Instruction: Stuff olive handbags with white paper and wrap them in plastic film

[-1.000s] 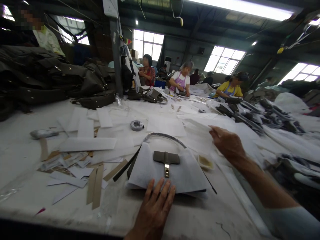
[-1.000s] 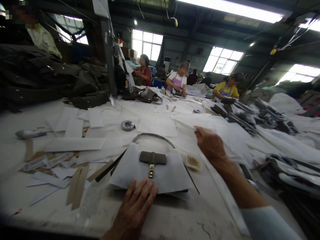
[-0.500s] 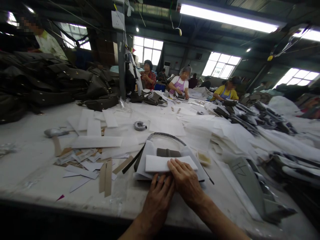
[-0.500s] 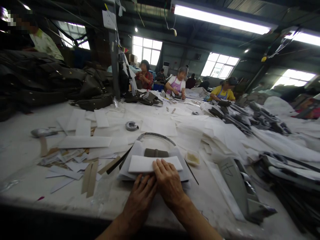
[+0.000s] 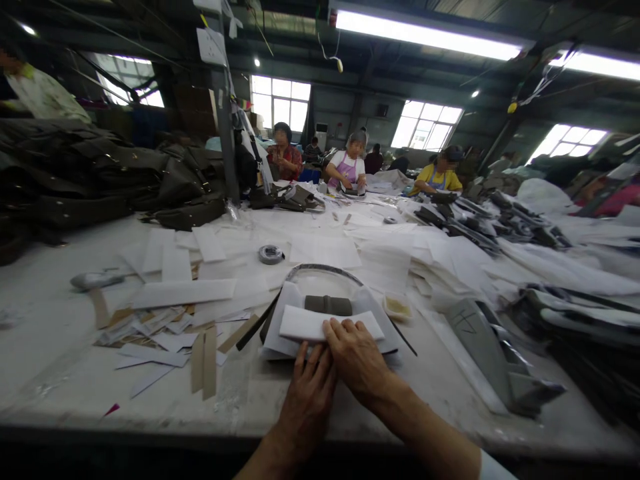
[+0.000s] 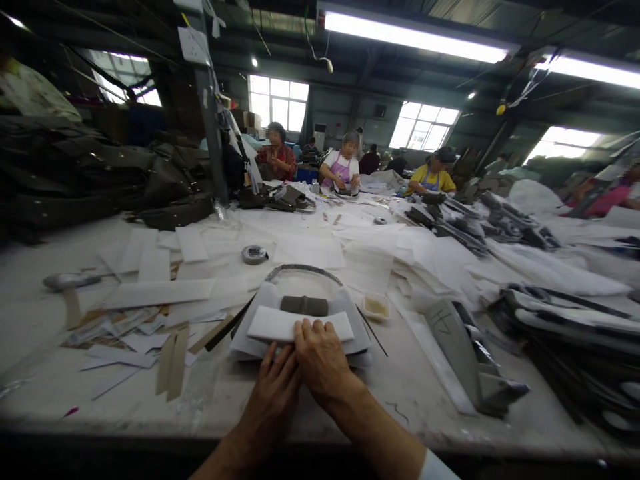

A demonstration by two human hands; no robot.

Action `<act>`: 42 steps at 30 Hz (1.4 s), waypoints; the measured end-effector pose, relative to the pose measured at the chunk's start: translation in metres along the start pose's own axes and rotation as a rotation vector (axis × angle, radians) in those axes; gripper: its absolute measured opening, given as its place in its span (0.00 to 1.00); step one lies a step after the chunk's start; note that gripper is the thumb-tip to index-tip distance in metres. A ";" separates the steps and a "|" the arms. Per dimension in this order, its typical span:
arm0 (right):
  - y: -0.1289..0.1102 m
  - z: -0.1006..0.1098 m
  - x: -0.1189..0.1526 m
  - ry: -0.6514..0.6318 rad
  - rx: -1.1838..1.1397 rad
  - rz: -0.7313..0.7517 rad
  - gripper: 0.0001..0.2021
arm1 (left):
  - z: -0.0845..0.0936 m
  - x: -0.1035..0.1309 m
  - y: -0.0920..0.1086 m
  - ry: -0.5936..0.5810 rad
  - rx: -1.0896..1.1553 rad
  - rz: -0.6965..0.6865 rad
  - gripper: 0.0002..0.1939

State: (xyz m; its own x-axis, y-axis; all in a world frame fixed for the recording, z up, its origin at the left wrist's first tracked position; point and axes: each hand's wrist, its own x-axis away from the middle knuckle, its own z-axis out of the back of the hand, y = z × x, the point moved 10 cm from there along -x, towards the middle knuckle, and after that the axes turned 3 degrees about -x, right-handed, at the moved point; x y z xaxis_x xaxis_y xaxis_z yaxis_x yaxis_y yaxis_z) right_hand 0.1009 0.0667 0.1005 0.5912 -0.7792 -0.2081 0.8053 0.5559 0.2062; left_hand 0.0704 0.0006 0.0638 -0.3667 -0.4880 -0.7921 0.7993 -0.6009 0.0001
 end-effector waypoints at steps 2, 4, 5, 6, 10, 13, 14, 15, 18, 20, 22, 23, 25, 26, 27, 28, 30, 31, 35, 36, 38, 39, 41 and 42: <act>0.000 0.000 -0.001 -0.051 -0.027 -0.019 0.19 | 0.004 -0.001 -0.001 -0.001 0.045 0.017 0.22; 0.003 0.000 0.003 -0.062 -0.104 -0.018 0.19 | 0.009 -0.002 -0.004 0.006 0.076 0.042 0.23; 0.006 0.000 0.006 -0.052 -0.156 -0.011 0.19 | 0.011 -0.003 -0.005 0.007 0.082 0.047 0.23; 0.010 -0.001 0.009 -0.036 -0.211 -0.004 0.19 | 0.014 -0.004 -0.005 0.009 0.083 0.043 0.23; 0.026 -0.014 0.021 -0.014 -0.400 0.002 0.18 | 0.024 -0.007 -0.008 0.019 0.103 0.023 0.21; 0.031 -0.025 0.024 -0.001 -0.447 -0.015 0.18 | 0.033 -0.013 -0.012 0.005 0.102 0.029 0.18; 0.030 -0.027 0.024 0.011 -0.445 -0.020 0.19 | 0.036 -0.017 -0.012 -0.010 0.097 0.021 0.17; 0.029 -0.028 0.024 0.024 -0.440 -0.022 0.19 | 0.041 -0.024 -0.010 -0.026 0.094 0.008 0.16; 0.025 -0.029 0.024 0.056 -0.414 -0.032 0.19 | 0.052 -0.052 -0.006 -0.053 0.093 -0.031 0.14; 0.024 -0.029 0.023 0.074 -0.408 -0.053 0.21 | 0.049 -0.071 -0.003 -0.068 0.086 -0.071 0.17; 0.026 -0.029 0.022 0.092 -0.428 -0.080 0.22 | 0.030 -0.081 -0.007 -0.127 0.065 -0.101 0.21; 0.027 -0.029 0.022 0.098 -0.446 -0.089 0.22 | 0.016 -0.081 -0.011 -0.172 0.057 -0.101 0.22; 0.031 -0.027 0.023 0.108 -0.482 -0.088 0.22 | -0.014 -0.073 -0.024 -0.258 0.066 -0.075 0.21; 0.032 -0.025 0.024 0.113 -0.500 -0.070 0.21 | -0.027 -0.066 -0.030 -0.294 0.073 -0.060 0.22; 0.033 -0.022 0.026 0.122 -0.515 -0.044 0.21 | -0.037 -0.059 -0.035 -0.315 0.076 -0.050 0.22; 0.035 -0.019 0.029 0.137 -0.520 -0.016 0.20 | -0.043 -0.053 -0.038 -0.326 0.073 -0.044 0.22; 0.042 -0.014 0.038 0.179 -0.495 0.023 0.21 | -0.047 -0.044 -0.039 -0.326 0.053 -0.054 0.22; 0.046 -0.013 0.043 0.204 -0.470 0.033 0.21 | -0.046 -0.042 -0.037 -0.322 0.044 -0.070 0.22; 0.057 -0.015 0.064 0.337 -0.382 0.061 0.20 | -0.040 -0.041 -0.024 -0.332 0.041 -0.145 0.21; 0.058 -0.016 0.067 0.380 -0.368 0.069 0.19 | -0.040 -0.041 -0.022 -0.340 0.046 -0.157 0.21; 0.058 -0.017 0.073 0.462 -0.336 0.082 0.19 | -0.040 -0.041 -0.020 -0.363 0.055 -0.182 0.22; 0.057 -0.017 0.076 0.493 -0.318 0.087 0.19 | -0.041 -0.040 -0.019 -0.374 0.056 -0.200 0.23; 0.053 -0.017 0.079 0.520 -0.279 0.100 0.21 | -0.040 -0.037 -0.015 -0.384 0.043 -0.249 0.24; 0.051 -0.018 0.080 0.513 -0.254 0.104 0.22 | -0.039 -0.035 -0.012 -0.385 0.025 -0.274 0.25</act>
State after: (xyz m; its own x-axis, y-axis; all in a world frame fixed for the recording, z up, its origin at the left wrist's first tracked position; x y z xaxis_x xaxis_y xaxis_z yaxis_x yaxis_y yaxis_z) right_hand 0.1900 0.0379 0.0767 0.5630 -0.5123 -0.6485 0.6898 0.7234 0.0274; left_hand 0.0921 0.0498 0.0682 -0.7162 -0.5053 -0.4814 0.6384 -0.7531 -0.1591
